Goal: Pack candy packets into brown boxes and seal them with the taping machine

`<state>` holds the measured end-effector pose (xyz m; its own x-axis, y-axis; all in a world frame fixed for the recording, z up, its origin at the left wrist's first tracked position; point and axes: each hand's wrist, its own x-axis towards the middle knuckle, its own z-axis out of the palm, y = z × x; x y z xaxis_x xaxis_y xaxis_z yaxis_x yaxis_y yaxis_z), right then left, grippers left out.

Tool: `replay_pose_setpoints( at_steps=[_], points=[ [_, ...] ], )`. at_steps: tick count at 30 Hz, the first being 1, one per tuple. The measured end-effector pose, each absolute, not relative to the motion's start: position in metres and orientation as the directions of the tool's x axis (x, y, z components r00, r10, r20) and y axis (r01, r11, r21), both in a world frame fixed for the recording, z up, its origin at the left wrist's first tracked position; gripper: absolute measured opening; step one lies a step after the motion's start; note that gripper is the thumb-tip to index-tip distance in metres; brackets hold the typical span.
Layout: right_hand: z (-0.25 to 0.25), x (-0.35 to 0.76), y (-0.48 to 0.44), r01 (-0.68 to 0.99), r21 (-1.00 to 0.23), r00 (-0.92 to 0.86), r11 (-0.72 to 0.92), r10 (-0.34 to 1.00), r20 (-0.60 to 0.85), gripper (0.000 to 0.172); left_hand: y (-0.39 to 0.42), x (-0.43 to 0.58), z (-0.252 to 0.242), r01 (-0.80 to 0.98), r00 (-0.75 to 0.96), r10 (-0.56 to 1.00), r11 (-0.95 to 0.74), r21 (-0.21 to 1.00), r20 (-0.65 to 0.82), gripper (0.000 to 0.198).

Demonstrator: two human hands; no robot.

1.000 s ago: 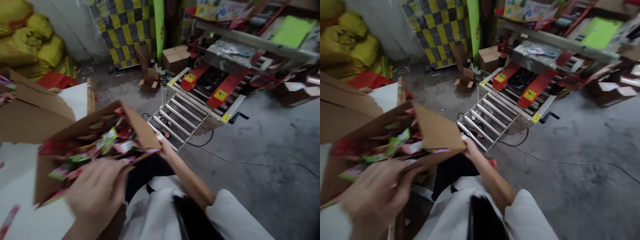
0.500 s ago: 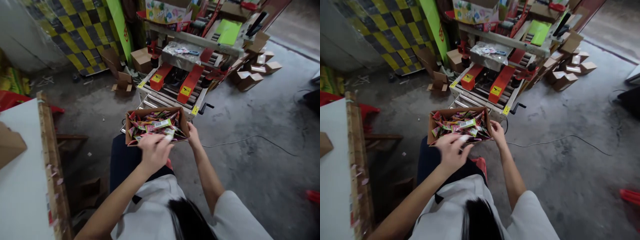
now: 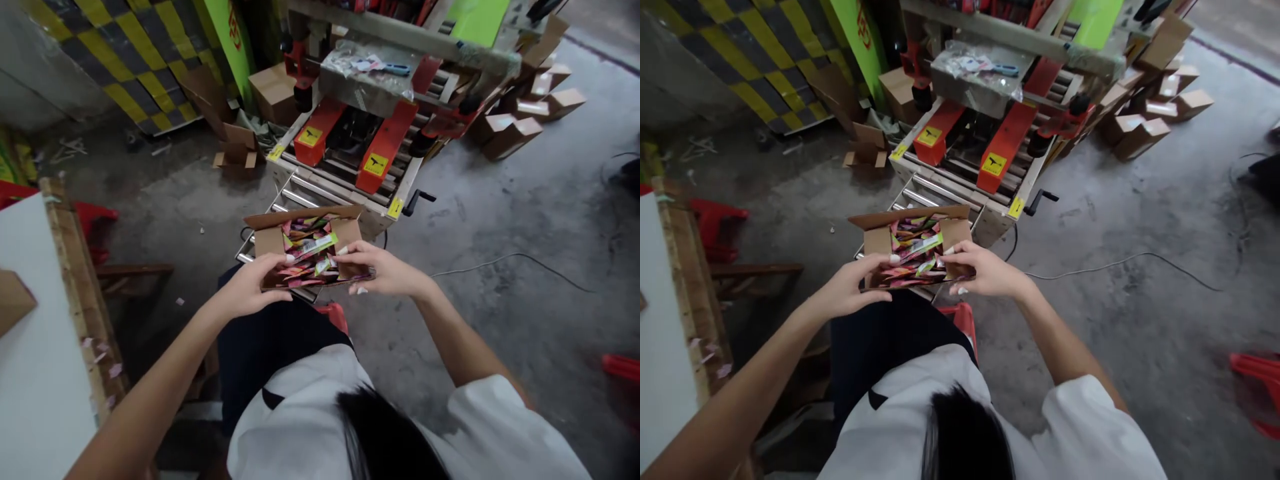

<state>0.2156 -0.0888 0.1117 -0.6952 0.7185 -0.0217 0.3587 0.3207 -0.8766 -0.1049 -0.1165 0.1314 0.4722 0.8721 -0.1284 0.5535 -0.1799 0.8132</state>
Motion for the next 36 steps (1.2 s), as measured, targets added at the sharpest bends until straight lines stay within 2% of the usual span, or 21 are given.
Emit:
replay_pose_setpoints(
  at_steps=[3,5,7,9,10,12,15,18,21,25,28,31,33,36],
  points=[
    [0.098,0.209,-0.076,0.502,-0.842,-0.502,0.196,0.859,-0.099,0.036,-0.098,-0.103,0.122,0.548,0.326,0.912,0.031,0.836,-0.248,0.054],
    [0.091,0.205,-0.074,0.599,-0.783,-0.356,0.171,0.932,-0.068,0.030,-0.091,-0.099,0.114,0.590,0.222,0.944,0.070,0.805,-0.245,0.049],
    [0.087,0.199,-0.081,0.665,-0.718,-0.244,0.205,0.969,0.052,0.040,-0.090,-0.092,0.111,0.678,0.143,0.974,0.034,0.734,-0.177,0.048],
    [0.089,0.191,-0.095,0.734,-0.626,-0.164,0.261,0.964,0.209,0.052,-0.094,-0.084,0.113,0.803,0.048,0.996,0.006,0.596,-0.075,0.055],
    [0.091,0.186,-0.103,0.767,-0.566,-0.171,0.302,0.947,0.273,0.053,-0.097,-0.080,0.115,0.859,0.001,1.000,0.006,0.511,-0.012,0.061],
    [0.096,0.172,-0.116,0.792,-0.436,-0.297,0.427,0.894,0.336,0.051,-0.101,-0.074,0.120,0.932,-0.047,0.993,0.005,0.363,0.107,0.078],
    [0.102,0.148,-0.124,0.719,-0.340,-0.537,0.606,0.795,0.283,0.056,-0.103,-0.072,0.123,0.961,0.002,0.980,-0.056,0.270,0.197,0.093],
    [0.104,0.125,-0.118,0.647,-0.349,-0.645,0.678,0.730,0.225,0.058,-0.101,-0.076,0.117,0.962,0.020,0.980,-0.073,0.265,0.197,0.090],
    [0.105,0.110,-0.106,0.600,-0.383,-0.689,0.702,0.697,0.199,0.052,-0.102,-0.086,0.102,0.939,0.012,0.984,-0.072,0.337,0.177,0.076],
    [0.107,0.107,-0.089,0.673,-0.454,-0.626,0.584,0.776,0.070,0.042,-0.109,-0.100,0.088,0.882,0.061,0.985,-0.127,0.453,0.159,0.072],
    [0.109,0.107,-0.075,0.770,-0.446,-0.551,0.456,0.828,-0.106,0.038,-0.110,-0.105,0.092,0.879,0.043,0.989,-0.107,0.465,0.145,0.087],
    [0.109,0.105,-0.057,0.827,-0.398,-0.511,0.398,0.827,-0.234,0.051,-0.096,-0.102,0.106,0.912,0.033,0.978,-0.114,0.395,0.207,0.118],
    [0.106,0.104,-0.049,0.835,-0.371,-0.509,0.406,0.827,-0.238,0.056,-0.081,-0.097,0.117,0.925,0.114,0.970,-0.182,0.335,0.213,0.132],
    [0.098,0.109,-0.047,0.797,-0.415,-0.531,0.440,0.837,-0.131,0.051,-0.062,-0.087,0.128,0.909,0.270,0.951,-0.303,0.286,0.148,0.136]
  ],
)
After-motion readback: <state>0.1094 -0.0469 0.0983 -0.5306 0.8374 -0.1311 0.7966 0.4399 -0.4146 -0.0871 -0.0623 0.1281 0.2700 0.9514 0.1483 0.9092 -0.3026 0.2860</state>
